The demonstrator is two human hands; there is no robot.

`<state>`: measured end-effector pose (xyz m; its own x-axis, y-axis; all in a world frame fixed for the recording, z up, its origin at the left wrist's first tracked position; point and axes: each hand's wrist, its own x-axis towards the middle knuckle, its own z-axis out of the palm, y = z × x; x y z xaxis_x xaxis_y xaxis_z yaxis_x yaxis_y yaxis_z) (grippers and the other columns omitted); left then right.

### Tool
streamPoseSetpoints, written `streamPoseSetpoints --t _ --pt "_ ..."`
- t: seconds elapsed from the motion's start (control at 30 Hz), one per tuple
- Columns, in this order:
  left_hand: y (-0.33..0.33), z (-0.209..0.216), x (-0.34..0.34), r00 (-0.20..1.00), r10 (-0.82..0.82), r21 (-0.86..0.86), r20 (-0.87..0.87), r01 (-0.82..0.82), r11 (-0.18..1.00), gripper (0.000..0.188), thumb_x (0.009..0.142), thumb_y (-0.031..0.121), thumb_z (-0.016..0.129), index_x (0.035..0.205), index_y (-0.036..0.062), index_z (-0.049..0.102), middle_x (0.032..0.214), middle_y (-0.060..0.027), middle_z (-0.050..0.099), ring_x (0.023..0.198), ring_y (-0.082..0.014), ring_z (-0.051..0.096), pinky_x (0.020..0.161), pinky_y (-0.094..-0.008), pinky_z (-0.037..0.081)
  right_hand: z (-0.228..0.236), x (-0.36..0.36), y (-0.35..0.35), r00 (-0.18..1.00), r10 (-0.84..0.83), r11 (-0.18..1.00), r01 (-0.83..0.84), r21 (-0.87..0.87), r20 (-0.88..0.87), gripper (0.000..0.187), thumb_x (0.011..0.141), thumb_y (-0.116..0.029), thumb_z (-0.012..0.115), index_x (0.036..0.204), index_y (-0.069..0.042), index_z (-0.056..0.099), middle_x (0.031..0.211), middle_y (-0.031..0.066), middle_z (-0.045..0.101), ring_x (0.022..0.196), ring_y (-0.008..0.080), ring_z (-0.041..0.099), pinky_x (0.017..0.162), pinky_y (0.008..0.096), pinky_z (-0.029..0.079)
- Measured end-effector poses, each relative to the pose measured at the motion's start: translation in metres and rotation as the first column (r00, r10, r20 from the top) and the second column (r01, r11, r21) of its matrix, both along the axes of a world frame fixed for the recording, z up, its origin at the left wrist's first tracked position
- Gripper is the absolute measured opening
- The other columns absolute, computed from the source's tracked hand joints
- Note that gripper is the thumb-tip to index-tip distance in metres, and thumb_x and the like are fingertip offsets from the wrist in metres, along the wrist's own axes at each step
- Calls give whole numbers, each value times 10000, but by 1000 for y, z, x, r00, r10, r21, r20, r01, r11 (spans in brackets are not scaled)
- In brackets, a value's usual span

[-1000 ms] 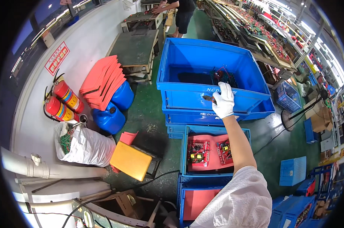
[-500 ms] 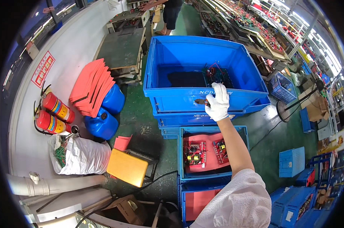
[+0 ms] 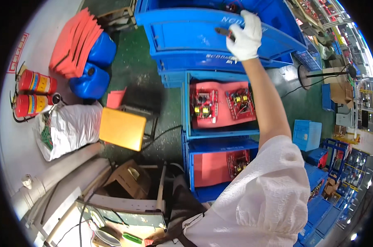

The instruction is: Trimming component leads and cleaning a printed circuit board at a factory workstation.

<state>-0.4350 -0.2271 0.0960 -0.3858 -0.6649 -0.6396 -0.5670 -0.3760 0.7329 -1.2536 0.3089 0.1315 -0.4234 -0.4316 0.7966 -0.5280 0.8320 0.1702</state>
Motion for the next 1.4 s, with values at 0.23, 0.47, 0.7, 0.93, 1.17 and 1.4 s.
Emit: streamPoseSetpoints --t 0.23,0.47,0.7,0.93,1.17,1.4 --pt "22 26 94 982 149 67 118 -157 985 590 1068 438 542 1411 -41 564 1330 -164 656 1188 -267 630 1035 -400 511 7 28 -15 999 -32 999 32 40 -4 228 622 -101 747 817 -52 638 1375 266 553 1299 507 502 1091 562 434" --pt "125 58 231 864 486 54 133 -495 867 597 1070 443 542 1422 -38 558 1350 -163 653 1207 -269 630 1050 -400 510 21 33 -3 992 -110 949 87 303 61 385 743 -165 772 1124 -134 729 1460 288 539 1319 482 515 1111 543 429" --pt "228 92 229 680 728 107 -87 -720 686 543 1088 390 515 1446 -17 553 1381 -131 652 1266 -245 620 1122 -389 477 -33 132 -81 931 -241 963 194 186 275 480 990 -428 616 1234 -24 702 1456 282 554 1332 458 527 1101 518 442" --pt "248 14 305 528 847 5 -60 -849 529 439 1041 359 623 1311 12 620 1181 -116 710 1035 -230 704 920 -385 578 -129 457 -200 -375 446 885 323 -337 813 448 996 -360 716 1280 -57 548 743 -31 477 559 74 478 474 255 421" --pt "274 -13 313 278 842 305 -463 -842 446 427 1036 360 629 1303 26 628 1217 -98 722 1081 -214 713 931 -392 599 -118 618 -252 -430 494 804 -105 -586 756 334 980 -204 699 1253 -52 578 828 -4 549 617 77 505 513 251 431" --pt "278 -54 332 655 595 -367 -466 -755 544 553 1036 450 628 1190 -80 672 1090 -89 722 1006 -152 630 928 -316 503 -85 756 -217 -83 793 416 -651 -635 604 413 981 -141 686 1338 30 568 1215 117 628 1130 210 601 1039 331 457"
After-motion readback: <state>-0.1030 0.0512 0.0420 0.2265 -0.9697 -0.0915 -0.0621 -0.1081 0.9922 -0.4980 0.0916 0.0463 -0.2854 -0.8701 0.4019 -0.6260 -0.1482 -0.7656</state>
